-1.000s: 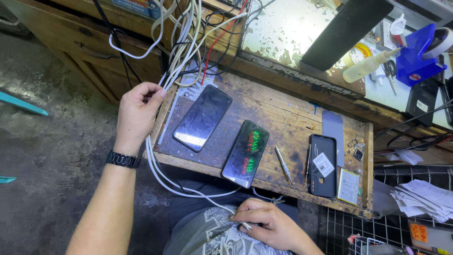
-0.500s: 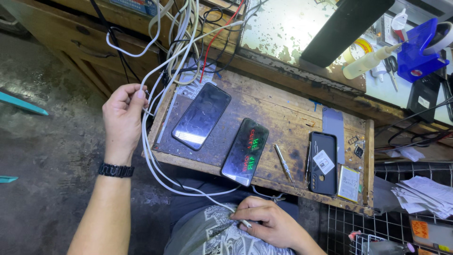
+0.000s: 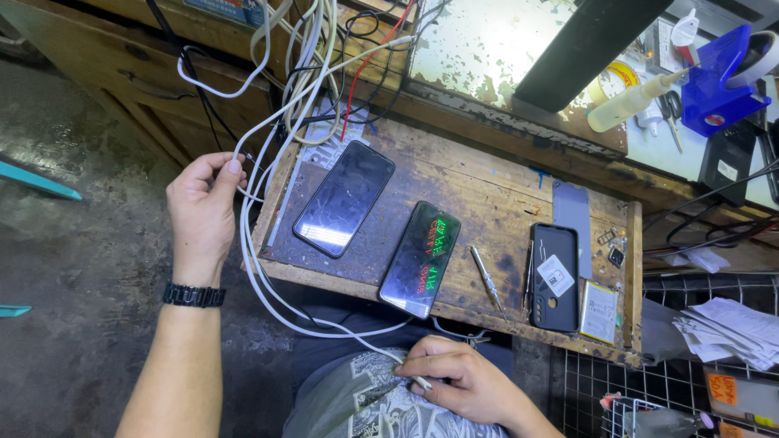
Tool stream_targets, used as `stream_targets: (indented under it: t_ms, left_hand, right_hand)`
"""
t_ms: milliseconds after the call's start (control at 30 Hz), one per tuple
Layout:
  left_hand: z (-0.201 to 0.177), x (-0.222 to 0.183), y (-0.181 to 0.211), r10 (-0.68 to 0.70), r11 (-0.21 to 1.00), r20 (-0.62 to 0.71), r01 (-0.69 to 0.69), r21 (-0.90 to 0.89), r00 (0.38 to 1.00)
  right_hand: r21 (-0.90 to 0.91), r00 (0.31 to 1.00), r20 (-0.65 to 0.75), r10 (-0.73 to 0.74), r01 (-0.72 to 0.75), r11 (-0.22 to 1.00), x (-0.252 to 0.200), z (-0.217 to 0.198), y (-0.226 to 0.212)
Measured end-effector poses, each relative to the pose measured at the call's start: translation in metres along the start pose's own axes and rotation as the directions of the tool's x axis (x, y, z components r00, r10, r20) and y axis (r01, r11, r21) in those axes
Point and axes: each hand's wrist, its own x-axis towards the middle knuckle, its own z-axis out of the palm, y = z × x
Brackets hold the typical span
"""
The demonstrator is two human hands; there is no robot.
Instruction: The person pries open a mobile phone case using a small tool, inserts a SIM card tray into the side slot, connects a charging cable to the port, and fits a phone into a back cover on a wooden workbench.
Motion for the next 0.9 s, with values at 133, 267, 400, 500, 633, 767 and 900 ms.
stream_targets:
  t_ms: [133, 267, 400, 500, 633, 767, 900]
  left_hand:
    - [-0.007, 0.004, -0.016, 0.029, 0.999, 0.003, -0.029, 0.017, 1.000]
    - [-0.021, 0.001, -0.049, -0.125, 0.992, -0.006, 0.125, -0.027, 0.992]
    - [-0.021, -0.007, -0.087, -0.418, 0.814, 0.111, 0.427, -0.393, 0.901]
    - [-0.013, -0.015, -0.119, -0.457, 0.658, 0.252, 0.515, -0.548, 0.853]
    - [0.001, -0.043, -0.163, -0.626, 0.607, 0.215, 0.642, -0.468, 0.749]
    - [0.019, -0.081, -0.211, -0.457, 0.245, 0.416, 0.561, -0.791, 0.786]
    - [0.031, -0.095, -0.241, -0.190, 0.912, 0.305, 0.283, -0.299, 0.933]
  right_hand:
    - [-0.021, 0.999, -0.001, -0.032, 0.032, 0.999, 0.001, -0.001, 0.002]
    - [-0.009, 1.000, 0.005, 0.001, -0.001, 1.000, 0.000, 0.001, 0.006]
    - [-0.019, 1.000, 0.007, -0.023, 0.023, 1.000, 0.002, 0.003, 0.012]
    - [-0.050, 1.000, -0.014, 0.027, -0.027, 0.998, 0.003, 0.004, 0.016]
    - [-0.057, 0.997, -0.053, 0.052, -0.055, 0.997, 0.005, 0.006, 0.015]
    - [-0.036, 0.997, -0.036, 0.061, -0.062, 0.997, 0.013, 0.006, 0.011]
    - [-0.052, 0.993, -0.018, 0.118, -0.119, 0.992, 0.012, 0.008, 0.015]
